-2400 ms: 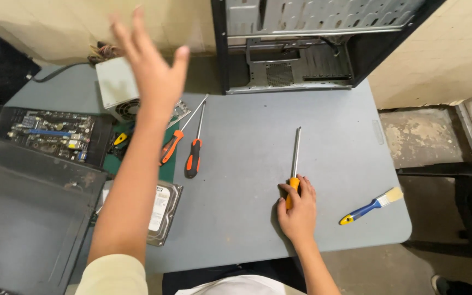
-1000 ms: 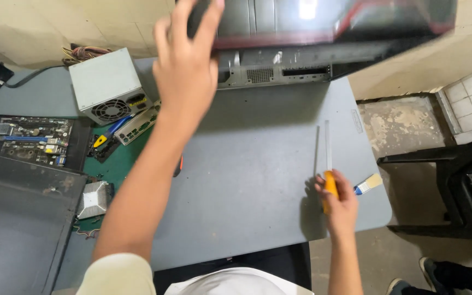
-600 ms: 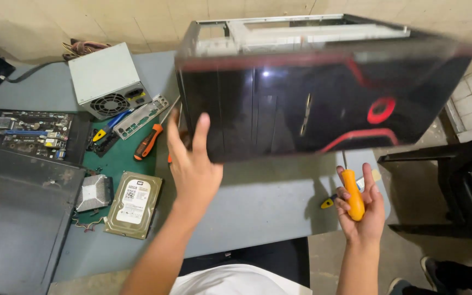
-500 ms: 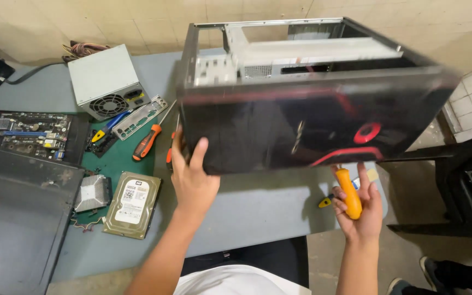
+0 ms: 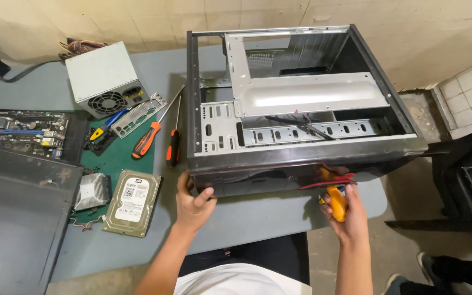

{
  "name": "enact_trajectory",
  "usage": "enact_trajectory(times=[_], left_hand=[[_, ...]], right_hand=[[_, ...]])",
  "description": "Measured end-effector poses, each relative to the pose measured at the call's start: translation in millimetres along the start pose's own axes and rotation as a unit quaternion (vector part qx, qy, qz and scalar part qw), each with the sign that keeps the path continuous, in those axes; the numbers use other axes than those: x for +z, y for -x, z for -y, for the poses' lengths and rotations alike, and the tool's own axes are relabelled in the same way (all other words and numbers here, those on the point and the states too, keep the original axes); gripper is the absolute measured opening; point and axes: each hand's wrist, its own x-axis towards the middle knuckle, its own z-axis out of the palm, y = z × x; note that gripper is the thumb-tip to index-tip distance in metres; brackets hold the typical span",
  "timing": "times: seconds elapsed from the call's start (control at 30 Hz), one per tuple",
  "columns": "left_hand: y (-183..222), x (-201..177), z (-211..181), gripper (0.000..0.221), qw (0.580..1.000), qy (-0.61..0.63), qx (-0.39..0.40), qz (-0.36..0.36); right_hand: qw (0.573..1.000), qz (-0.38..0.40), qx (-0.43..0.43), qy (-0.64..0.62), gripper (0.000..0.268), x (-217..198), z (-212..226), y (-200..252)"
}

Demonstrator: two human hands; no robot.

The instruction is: Assembling a desktop computer by installing the power supply and attaching the side panel using a screwdriver.

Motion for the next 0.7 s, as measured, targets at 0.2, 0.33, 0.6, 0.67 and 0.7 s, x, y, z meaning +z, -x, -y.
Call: enact_trajectory(times=[0.2, 0.33, 0.6, 0.67, 0.7], left_hand=[[11.5, 1.2, 1.7, 0.094, 0.999, 0.032, 0.004, -0.003], [16.4, -5.7, -4.2, 0.091, 0.999, 0.029, -0.017, 0.010], [24.4, -19.5, -9.0, 0.081, 0.996, 0.065, -0.040, 0.048], [26.4, -21.3, -7.5, 0.081, 0.996, 0.066, -0.036, 0.048], [26.1, -20.8, -6.2, 0.081, 0.996, 0.066, -0.030, 0.044]], right_hand=[[0.993, -0.043, -0.016, 0.107, 0.043, 68.8, 22.0, 34.2], [0.982, -0.052, -0.016, 0.183, 0.047, 48.4, 4.7, 27.6], [0.951, -0.043, 0.011, 0.307, 0.045, 41.2, 7.9, 25.7], [0.949, -0.044, 0.017, 0.312, 0.044, 58.9, 15.9, 33.3], [0.947, -0.042, 0.020, 0.318, 0.043, 68.0, 20.7, 35.8]])
